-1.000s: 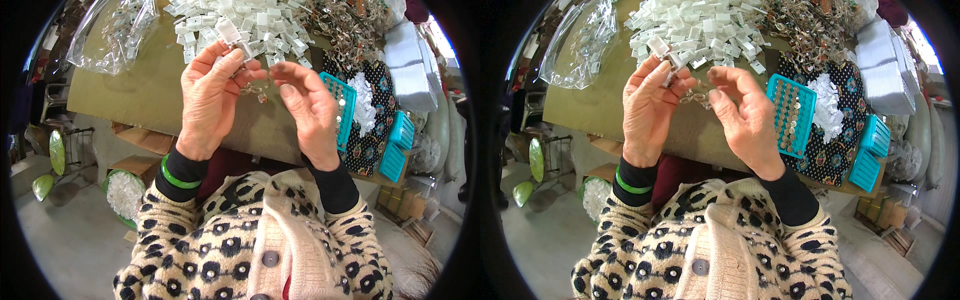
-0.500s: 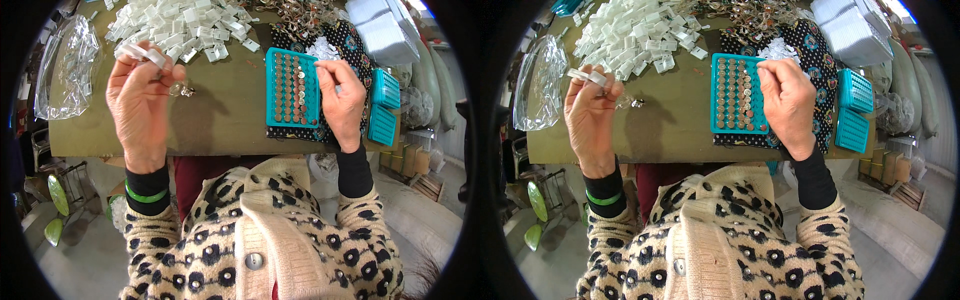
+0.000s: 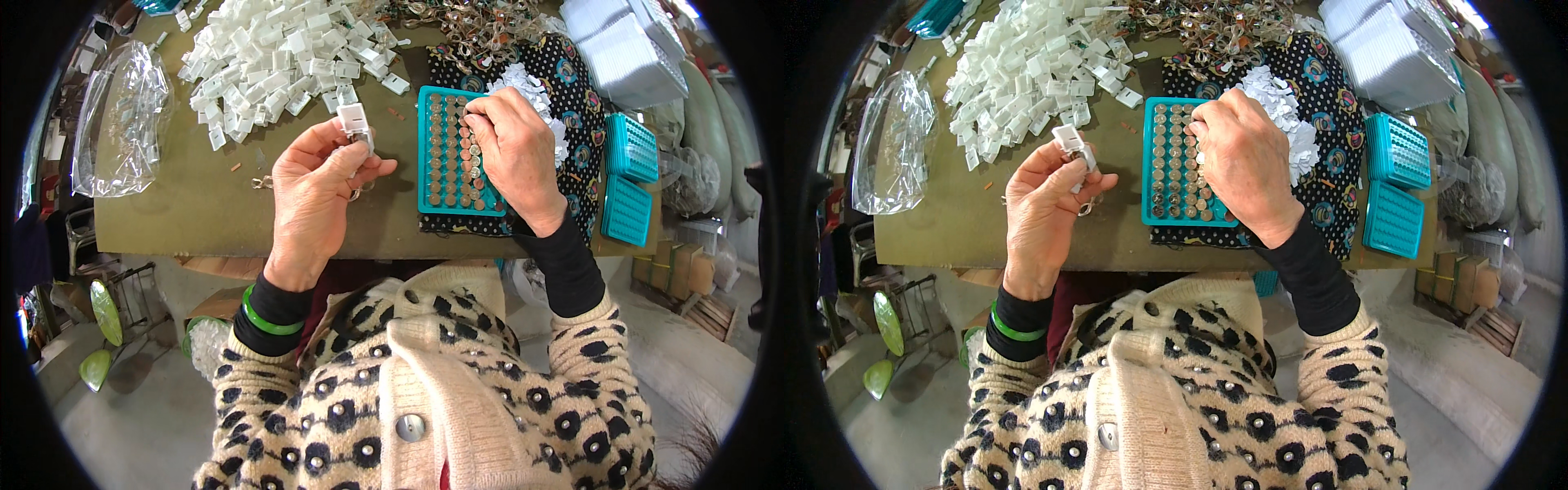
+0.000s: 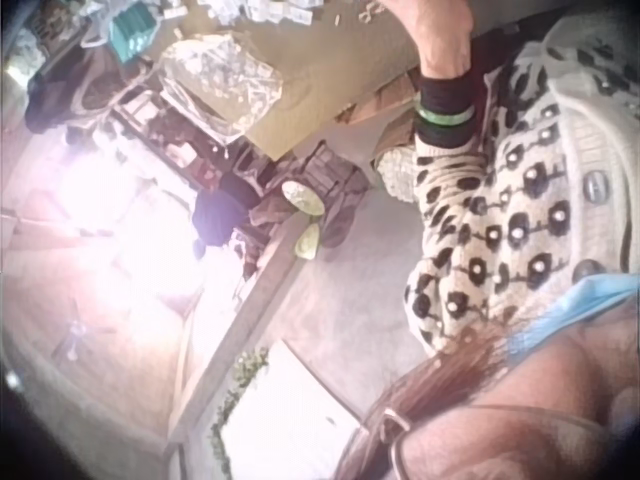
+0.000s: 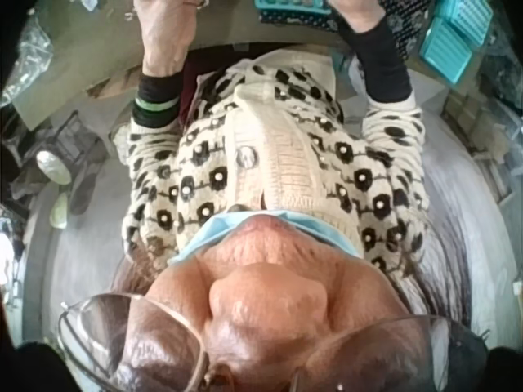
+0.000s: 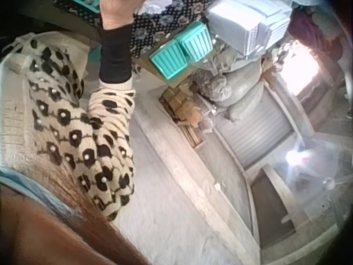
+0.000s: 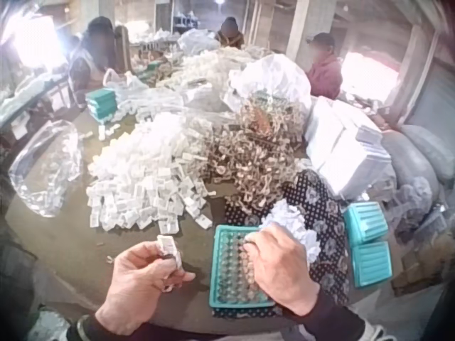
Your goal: The person repeatedly picks small white plastic housings and metal pins from a table, inserts the pins into the housings, and places the assembled units back on the table. The person also handles a teal tray containing small metal parts.
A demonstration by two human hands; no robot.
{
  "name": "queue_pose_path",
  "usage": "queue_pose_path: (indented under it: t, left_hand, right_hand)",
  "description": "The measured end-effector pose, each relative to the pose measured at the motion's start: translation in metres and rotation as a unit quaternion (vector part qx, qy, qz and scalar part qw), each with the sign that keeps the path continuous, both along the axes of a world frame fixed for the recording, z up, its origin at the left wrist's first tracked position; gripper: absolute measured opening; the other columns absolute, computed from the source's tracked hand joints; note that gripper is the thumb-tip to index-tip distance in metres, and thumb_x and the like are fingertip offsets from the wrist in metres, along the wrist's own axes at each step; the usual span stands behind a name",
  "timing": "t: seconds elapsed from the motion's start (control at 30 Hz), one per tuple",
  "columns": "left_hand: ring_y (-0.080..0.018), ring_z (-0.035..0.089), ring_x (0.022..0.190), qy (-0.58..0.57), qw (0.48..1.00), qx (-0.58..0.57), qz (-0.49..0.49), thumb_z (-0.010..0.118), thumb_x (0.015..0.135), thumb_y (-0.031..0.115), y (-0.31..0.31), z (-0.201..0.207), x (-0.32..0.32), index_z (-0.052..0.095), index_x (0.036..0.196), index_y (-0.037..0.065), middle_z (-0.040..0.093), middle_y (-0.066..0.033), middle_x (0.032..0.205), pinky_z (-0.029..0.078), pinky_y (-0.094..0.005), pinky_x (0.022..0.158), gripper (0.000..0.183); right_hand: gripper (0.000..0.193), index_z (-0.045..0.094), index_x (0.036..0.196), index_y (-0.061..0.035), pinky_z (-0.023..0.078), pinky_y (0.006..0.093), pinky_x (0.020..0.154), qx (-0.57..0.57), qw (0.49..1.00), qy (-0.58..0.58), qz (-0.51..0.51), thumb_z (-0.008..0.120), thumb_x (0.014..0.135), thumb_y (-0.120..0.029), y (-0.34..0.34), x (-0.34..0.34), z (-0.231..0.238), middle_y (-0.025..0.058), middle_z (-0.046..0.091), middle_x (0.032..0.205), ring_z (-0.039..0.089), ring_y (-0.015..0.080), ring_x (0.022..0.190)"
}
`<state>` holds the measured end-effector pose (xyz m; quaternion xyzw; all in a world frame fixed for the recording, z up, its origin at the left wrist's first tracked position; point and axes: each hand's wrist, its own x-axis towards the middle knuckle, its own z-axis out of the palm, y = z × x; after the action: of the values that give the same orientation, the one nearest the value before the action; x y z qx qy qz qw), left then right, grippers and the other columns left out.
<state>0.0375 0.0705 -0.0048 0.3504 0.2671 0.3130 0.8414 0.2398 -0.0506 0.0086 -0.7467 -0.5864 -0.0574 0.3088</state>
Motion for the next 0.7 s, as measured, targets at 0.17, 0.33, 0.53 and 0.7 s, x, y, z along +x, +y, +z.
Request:
queue_pose_path:
  t: [0.17, 0.33, 0.53, 0.7]
  left_hand:
    - [-0.0163, 0.068, 0.079, 0.030, 0.999, -0.009, -0.030, 0.064, 0.090, -0.001, -0.004, -0.002, 0.000, 0.064, 0.112, -0.003, 0.069, -0.0134, 0.102, 0.062, -0.0395, 0.078, 0.022]
    - [-0.0182, 0.069, 0.079, 0.035, 0.999, -0.006, -0.035, 0.064, 0.090, -0.002, -0.008, -0.001, 0.004, 0.064, 0.113, -0.003, 0.069, -0.0135, 0.101, 0.063, -0.0392, 0.075, 0.024]
    - [-0.0252, 0.071, 0.086, -0.006, 1.000, 0.013, -0.011, 0.063, 0.089, -0.004, -0.010, 0.012, 0.009, 0.064, 0.118, -0.002, 0.069, -0.0137, 0.101, 0.064, -0.0388, 0.072, 0.029]
    - [-0.0251, 0.071, 0.084, 0.018, 1.000, 0.020, -0.011, 0.062, 0.088, -0.007, -0.011, 0.023, 0.010, 0.063, 0.115, -0.005, 0.066, -0.0103, 0.094, 0.064, -0.0362, 0.073, 0.026]
  right_hand:
    - [0.011, 0.059, 0.085, -0.0041, 0.049, 0.0374, 0.068, -0.034, 0.999, 0.026, 0.015, 0.069, 0.084, -0.007, 0.000, 0.005, 0.003, 0.0080, 0.057, 0.081, 0.060, 0.0256, 0.077]
    - [0.010, 0.057, 0.085, -0.0024, 0.049, 0.0361, 0.063, 0.008, 0.994, 0.112, 0.019, 0.068, 0.085, -0.003, -0.004, 0.007, 0.008, 0.0101, 0.059, 0.079, 0.061, 0.0261, 0.071]
    - [0.008, 0.061, 0.092, -0.0010, 0.049, 0.0374, 0.063, 0.019, 0.994, 0.099, 0.052, 0.065, 0.085, 0.000, -0.011, 0.008, 0.009, 0.0119, 0.058, 0.081, 0.061, 0.0283, 0.071]
    - [0.014, 0.063, 0.096, -0.0007, 0.050, 0.0396, 0.068, -0.016, 0.996, 0.019, 0.080, 0.065, 0.082, 0.001, -0.011, 0.004, 0.006, 0.0119, 0.055, 0.085, 0.061, 0.0299, 0.078]
